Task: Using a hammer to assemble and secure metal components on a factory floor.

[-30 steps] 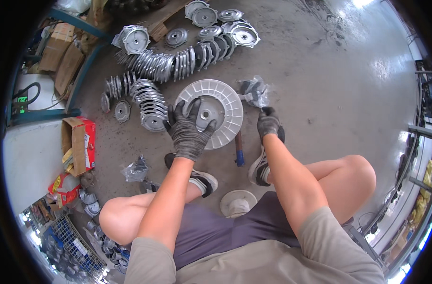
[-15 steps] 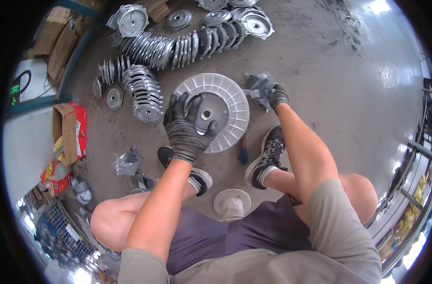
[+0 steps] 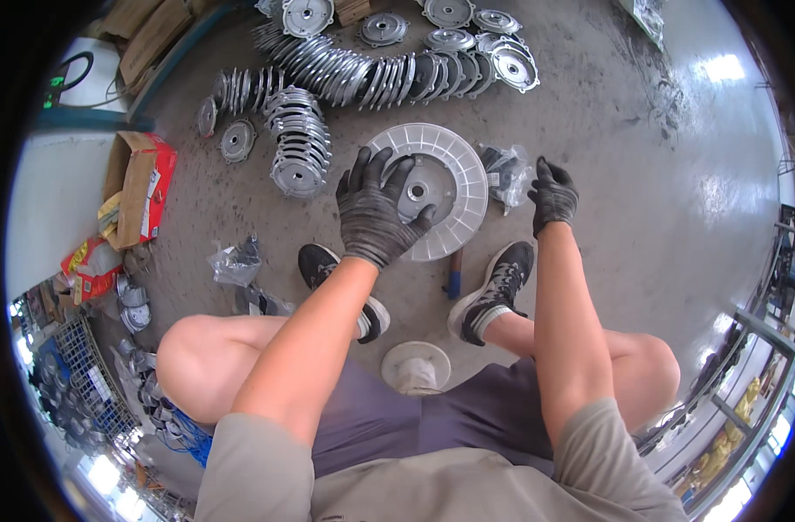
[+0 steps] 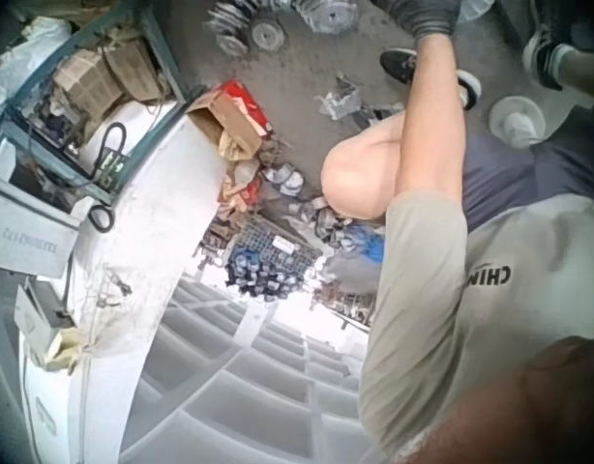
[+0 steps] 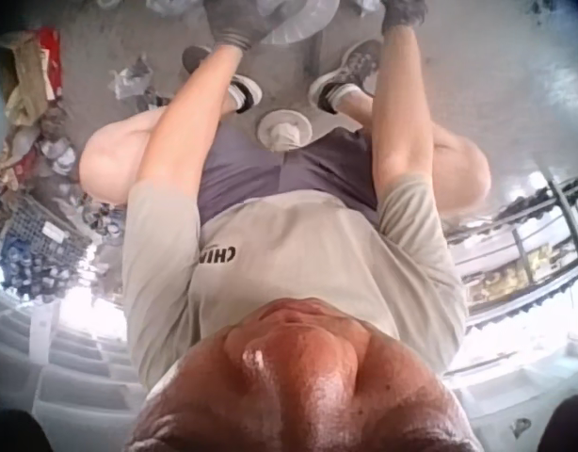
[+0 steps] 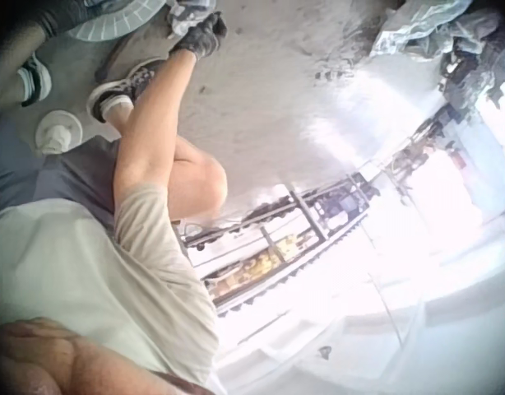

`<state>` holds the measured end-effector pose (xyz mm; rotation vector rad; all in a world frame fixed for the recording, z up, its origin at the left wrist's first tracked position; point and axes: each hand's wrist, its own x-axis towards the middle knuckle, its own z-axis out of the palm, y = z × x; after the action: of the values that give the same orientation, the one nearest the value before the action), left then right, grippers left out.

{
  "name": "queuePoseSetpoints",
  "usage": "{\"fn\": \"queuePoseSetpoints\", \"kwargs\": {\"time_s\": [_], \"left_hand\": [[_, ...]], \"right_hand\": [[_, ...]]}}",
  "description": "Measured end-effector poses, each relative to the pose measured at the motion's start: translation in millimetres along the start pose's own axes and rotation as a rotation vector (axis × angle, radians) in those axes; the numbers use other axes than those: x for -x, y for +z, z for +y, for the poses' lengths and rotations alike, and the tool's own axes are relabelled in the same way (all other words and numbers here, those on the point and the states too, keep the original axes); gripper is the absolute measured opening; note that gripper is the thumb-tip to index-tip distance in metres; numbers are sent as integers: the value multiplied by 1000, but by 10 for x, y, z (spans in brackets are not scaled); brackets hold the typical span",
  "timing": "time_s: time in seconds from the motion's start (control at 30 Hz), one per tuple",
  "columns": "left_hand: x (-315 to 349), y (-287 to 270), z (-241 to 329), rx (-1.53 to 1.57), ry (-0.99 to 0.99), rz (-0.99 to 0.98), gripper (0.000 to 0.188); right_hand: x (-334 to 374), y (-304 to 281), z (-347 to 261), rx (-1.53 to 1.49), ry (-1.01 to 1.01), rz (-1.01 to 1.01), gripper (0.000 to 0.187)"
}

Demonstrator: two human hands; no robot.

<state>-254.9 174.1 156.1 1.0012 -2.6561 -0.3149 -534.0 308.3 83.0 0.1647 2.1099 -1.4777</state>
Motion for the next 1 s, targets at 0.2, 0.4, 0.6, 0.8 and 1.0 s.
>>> {"fn": "queuePoseSetpoints", "kwargs": {"time_s": [0.2, 0.4, 0.6, 0.8, 1.0], "left_hand": [[3, 26, 49, -31, -61, -18, 79], [-7, -15, 70, 61, -115, -40, 97], [36, -51, -11, 64, -91, -95, 108], [49, -99, -33, 77, -80, -62, 105], [46, -75, -31, 85, -67, -46, 105]], "right_hand": [[1326, 382, -654, 363, -826, -558, 16], [1499, 716, -547, 798, -997, -617, 18], [1319, 962, -611, 1248, -568, -755, 27], [1337, 950, -666, 1318, -779, -844, 28], [1294, 869, -531, 1009, -836, -804, 27]]}}
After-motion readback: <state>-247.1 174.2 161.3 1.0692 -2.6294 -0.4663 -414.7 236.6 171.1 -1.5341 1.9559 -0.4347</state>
